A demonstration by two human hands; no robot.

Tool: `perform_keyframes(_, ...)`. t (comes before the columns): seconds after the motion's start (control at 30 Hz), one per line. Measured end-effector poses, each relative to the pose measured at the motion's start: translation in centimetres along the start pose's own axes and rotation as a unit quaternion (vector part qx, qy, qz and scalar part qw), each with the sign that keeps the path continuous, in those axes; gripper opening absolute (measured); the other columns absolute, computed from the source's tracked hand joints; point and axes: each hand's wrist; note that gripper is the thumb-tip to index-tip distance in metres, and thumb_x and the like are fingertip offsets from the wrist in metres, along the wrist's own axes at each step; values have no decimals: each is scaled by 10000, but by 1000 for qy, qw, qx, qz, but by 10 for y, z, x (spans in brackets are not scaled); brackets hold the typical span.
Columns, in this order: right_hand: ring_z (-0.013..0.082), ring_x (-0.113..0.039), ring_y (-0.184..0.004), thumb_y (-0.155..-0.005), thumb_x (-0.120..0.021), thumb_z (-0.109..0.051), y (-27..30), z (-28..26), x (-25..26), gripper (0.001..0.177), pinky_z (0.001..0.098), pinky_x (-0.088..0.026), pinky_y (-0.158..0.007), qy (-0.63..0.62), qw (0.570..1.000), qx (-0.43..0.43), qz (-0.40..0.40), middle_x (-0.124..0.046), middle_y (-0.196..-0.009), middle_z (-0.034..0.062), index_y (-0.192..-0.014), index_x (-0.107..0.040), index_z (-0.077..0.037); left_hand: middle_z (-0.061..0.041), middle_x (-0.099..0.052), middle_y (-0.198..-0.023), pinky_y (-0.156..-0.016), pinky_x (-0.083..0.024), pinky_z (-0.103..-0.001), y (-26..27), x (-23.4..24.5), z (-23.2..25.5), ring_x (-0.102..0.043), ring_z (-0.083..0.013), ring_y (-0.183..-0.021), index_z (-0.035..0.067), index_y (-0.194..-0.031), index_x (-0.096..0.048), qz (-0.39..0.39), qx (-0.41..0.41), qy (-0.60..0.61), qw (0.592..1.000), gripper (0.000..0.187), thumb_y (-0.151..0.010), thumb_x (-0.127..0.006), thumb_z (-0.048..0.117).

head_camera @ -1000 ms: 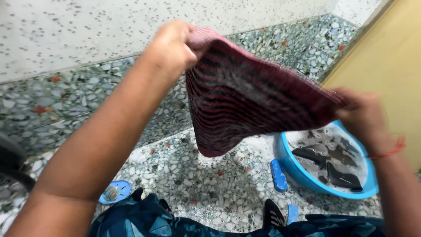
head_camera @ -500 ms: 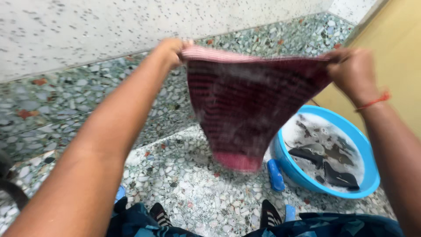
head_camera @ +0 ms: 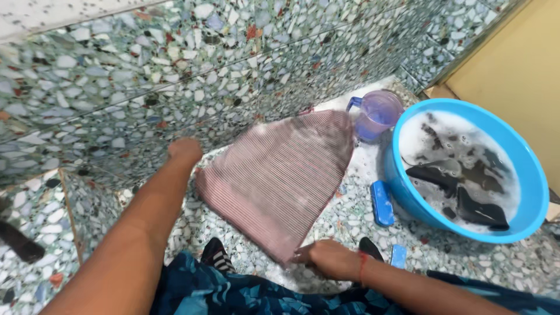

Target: The person cleans a floor mat by scrubbing one side with a bar of soap, flipping it over, and scrubbing the other side with the soap.

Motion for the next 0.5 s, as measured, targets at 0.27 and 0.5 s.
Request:
perform_keyframes(0.27, 350, -704, -975, -876, -699, -323, 8, 219, 40, 352, 479, -554, -872, 135, 928, -347, 27, -737, -1036, 162, -1198, -724, -182, -122, -664, -1367, -1059, -515, -438, 15, -37, 83, -632, -315, -1272, 214, -1381, -655, -136, -228, -54, 963, 526, -858, -706, 242)
perform_keyframes(0.5, 358, -710, -1080, -877, -677, -377, -44, 336, 82, 296, 448, -546, -1000, 108, 862, -473, 148, -763, -1121, 143, -1103, -820, -252, -110, -655, -1350, -1071, -499, -420, 48, -96, 192, -620, -309, -1251, 247, -1471, -544, -236, -270, 57, 932, 717, -805, -803, 308)
Point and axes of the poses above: each hand's wrist, its own y-axis away from the middle knuckle, its own x-axis out of the back of the hand, z = x × y
